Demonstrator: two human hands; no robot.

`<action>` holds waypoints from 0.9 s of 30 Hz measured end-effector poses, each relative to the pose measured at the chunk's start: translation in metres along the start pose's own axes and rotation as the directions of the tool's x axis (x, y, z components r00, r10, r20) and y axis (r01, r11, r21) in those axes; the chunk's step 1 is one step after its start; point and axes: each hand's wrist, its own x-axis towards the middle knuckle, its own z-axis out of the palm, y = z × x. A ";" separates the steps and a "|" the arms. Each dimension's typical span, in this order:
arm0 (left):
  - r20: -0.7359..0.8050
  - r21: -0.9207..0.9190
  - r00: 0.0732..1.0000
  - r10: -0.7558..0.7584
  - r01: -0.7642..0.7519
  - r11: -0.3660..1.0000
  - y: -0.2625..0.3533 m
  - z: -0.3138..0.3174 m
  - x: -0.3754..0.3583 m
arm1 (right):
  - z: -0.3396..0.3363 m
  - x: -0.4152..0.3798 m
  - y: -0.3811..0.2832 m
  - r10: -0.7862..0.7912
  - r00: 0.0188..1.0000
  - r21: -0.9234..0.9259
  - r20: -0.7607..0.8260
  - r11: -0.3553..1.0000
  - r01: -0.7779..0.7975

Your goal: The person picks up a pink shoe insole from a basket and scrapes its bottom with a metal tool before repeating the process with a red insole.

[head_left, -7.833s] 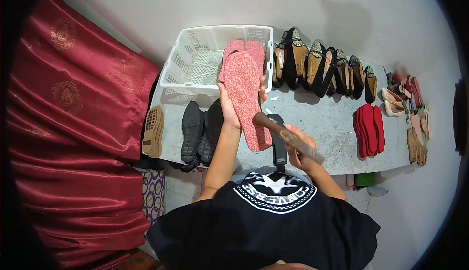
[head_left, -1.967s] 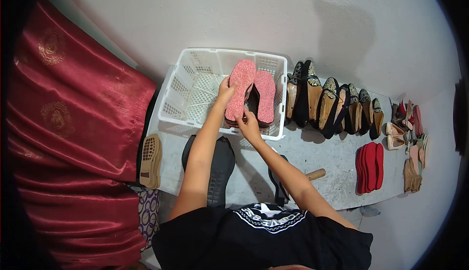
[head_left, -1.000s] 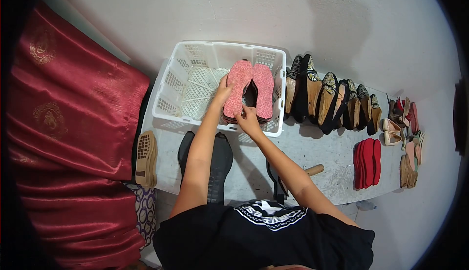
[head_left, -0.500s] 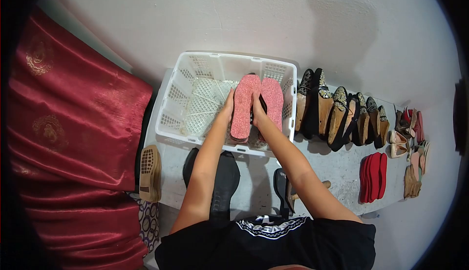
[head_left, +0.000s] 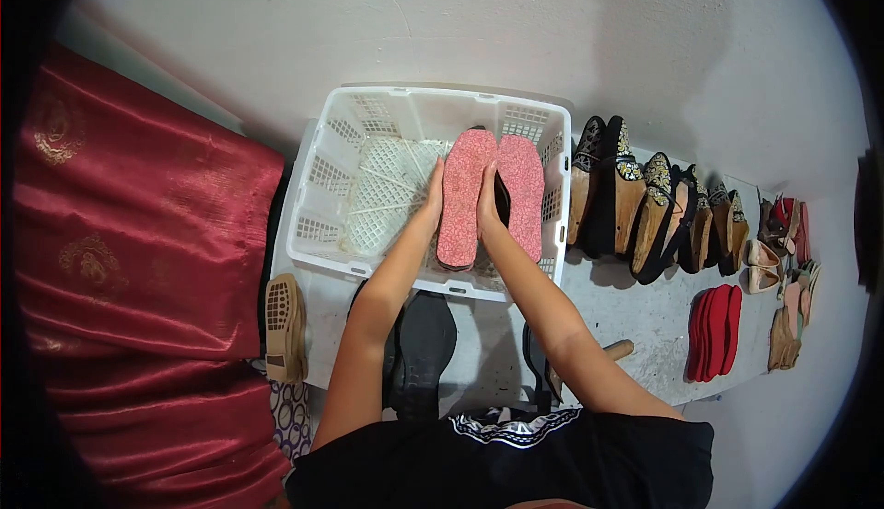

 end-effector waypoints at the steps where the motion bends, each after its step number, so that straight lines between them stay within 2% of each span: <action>1: 0.005 -0.007 1.000 -0.013 0.013 1.000 -0.001 0.000 0.000 | 0.001 -0.001 -0.001 -0.001 1.000 -0.025 -0.022 1.000 0.001; 5: 0.007 -0.038 0.998 -0.060 0.060 0.997 0.008 0.011 -0.014 | -0.008 0.011 0.004 0.007 0.994 0.061 0.112 0.998 -0.014; 8: -0.008 -0.030 0.999 -0.048 0.048 0.998 0.011 0.017 -0.018 | -0.020 0.032 0.020 -0.036 0.997 0.029 0.074 0.999 0.034; 11: -0.006 -0.041 1.000 -0.023 0.023 0.999 0.010 0.015 -0.017 | -0.007 0.014 0.006 -0.014 1.000 -0.050 -0.015 0.999 0.013; 14: 0.024 -0.075 0.999 -0.028 0.030 0.997 0.007 0.013 -0.011 | -0.011 0.018 0.011 -0.017 1.000 -0.020 0.009 1.000 0.017; 17: 0.034 -0.057 0.998 -0.045 0.047 0.997 0.007 0.012 -0.012 | -0.028 0.047 0.035 0.062 0.998 0.036 -0.014 0.997 -0.062; 20: -0.008 0.001 0.999 -0.044 0.044 0.999 0.016 0.014 -0.020 | -0.011 0.000 0.005 0.057 0.993 0.130 0.106 0.989 -0.071; 21: -0.026 0.021 0.999 -0.042 0.042 0.999 0.020 0.016 -0.024 | -0.009 -0.012 0.000 0.058 0.993 0.068 0.099 0.996 -0.065; 23: -0.084 0.023 0.995 0.056 -0.054 0.998 0.030 0.017 -0.033 | -0.008 -0.030 -0.008 0.050 0.996 -0.055 0.075 0.997 -0.046; 24: -0.113 0.023 0.989 0.101 -0.099 0.995 0.034 0.017 -0.040 | -0.013 -0.031 -0.007 0.062 0.987 -0.041 0.148 0.998 -0.056; 25: -0.143 0.023 0.979 0.143 -0.141 0.990 0.035 0.020 -0.047 | -0.021 -0.035 -0.006 0.078 0.989 -0.077 0.124 0.995 -0.069; 27: -0.296 0.487 0.908 0.297 -0.124 0.865 0.034 0.037 -0.063 | -0.034 -0.053 -0.010 0.098 0.991 -0.104 0.090 0.991 -0.088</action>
